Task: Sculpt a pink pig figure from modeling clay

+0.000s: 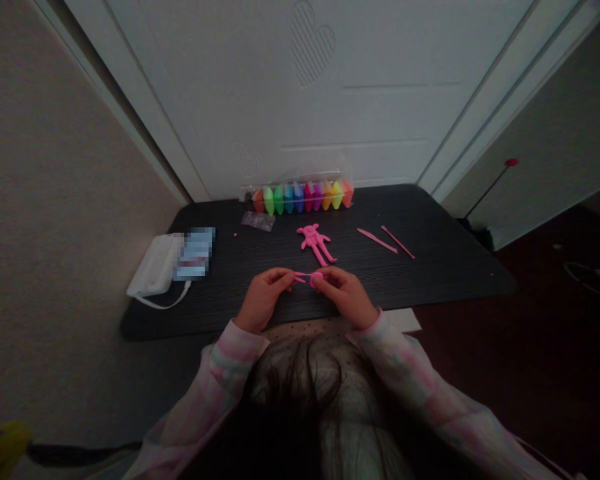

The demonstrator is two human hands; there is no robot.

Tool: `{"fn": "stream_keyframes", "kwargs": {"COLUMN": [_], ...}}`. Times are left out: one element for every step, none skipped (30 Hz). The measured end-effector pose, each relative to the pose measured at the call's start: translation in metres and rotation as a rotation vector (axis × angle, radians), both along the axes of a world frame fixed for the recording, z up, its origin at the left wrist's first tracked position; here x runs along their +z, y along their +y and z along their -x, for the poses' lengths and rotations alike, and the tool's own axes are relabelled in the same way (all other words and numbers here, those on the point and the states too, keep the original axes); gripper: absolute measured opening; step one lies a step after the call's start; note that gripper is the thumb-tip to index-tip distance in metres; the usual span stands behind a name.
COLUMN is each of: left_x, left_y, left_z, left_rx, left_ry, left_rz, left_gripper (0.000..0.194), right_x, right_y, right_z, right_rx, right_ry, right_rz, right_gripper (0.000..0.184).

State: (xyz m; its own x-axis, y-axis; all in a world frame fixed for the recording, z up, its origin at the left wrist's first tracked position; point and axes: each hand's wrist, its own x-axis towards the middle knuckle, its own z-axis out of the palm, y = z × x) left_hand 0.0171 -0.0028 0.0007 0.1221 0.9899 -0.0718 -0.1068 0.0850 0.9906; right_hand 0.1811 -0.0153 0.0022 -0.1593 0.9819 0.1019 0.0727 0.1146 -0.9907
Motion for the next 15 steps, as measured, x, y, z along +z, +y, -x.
{"fn": "stream_keyframes", "kwargs": {"left_x": [0.000, 0.001, 0.001, 0.002, 0.002, 0.003, 0.003, 0.004, 0.004, 0.005, 0.006, 0.007, 0.008, 0.009, 0.011], "left_y": [0.000, 0.000, 0.000, 0.000, 0.000, -0.001, -0.001, -0.001, -0.002, -0.002, -0.003, -0.003, -0.004, -0.004, -0.005], "left_z": [0.000, 0.000, 0.000, -0.001, -0.001, -0.001, -0.001, -0.002, -0.002, -0.003, -0.003, -0.004, -0.004, -0.004, -0.005], "left_rx": [0.004, 0.006, 0.006, 0.009, 0.014, 0.017, 0.015, 0.008, -0.006, -0.024, -0.044, -0.063, -0.078, -0.088, -0.097], "left_ry": [-0.013, -0.023, -0.033, -0.046, -0.065, -0.087, -0.107, -0.120, -0.121, -0.110, -0.084, -0.049, -0.008, 0.034, 0.078], "left_rz": [0.004, 0.008, 0.013, 0.017, 0.021, 0.023, 0.026, 0.027, 0.027, 0.026, 0.021, 0.015, 0.009, 0.001, -0.006], "left_gripper": [0.011, 0.011, 0.011, 0.011, 0.011, 0.010, 0.010, 0.010, 0.012, 0.015, 0.019, 0.023, 0.024, 0.024, 0.023], "right_x": [0.000, 0.000, 0.000, 0.000, -0.001, -0.002, -0.002, -0.003, -0.004, -0.004, -0.004, -0.004, -0.004, -0.004, -0.004], "right_y": [0.000, 0.000, 0.000, 0.000, 0.001, 0.001, 0.001, 0.001, 0.001, 0.001, 0.001, 0.001, 0.001, 0.001, 0.000], "right_z": [0.000, 0.000, 0.000, 0.000, 0.000, 0.000, 0.001, 0.001, 0.002, 0.002, 0.002, 0.002, 0.002, 0.002, 0.002], "right_rx": [-0.001, -0.001, 0.002, 0.007, 0.012, 0.014, 0.015, 0.016, 0.015, 0.013, 0.013, 0.016, 0.021, 0.026, 0.032], "right_ry": [0.000, 0.002, 0.006, 0.012, 0.020, 0.031, 0.043, 0.055, 0.062, 0.062, 0.055, 0.045, 0.035, 0.026, 0.017], "right_rz": [-0.001, -0.002, -0.002, 0.000, 0.007, 0.013, 0.018, 0.018, 0.013, 0.003, -0.009, -0.020, -0.028, -0.036, -0.043], "right_gripper": [0.017, 0.017, 0.017, 0.017, 0.018, 0.019, 0.021, 0.022, 0.023, 0.022, 0.021, 0.020, 0.019, 0.018, 0.018]}}
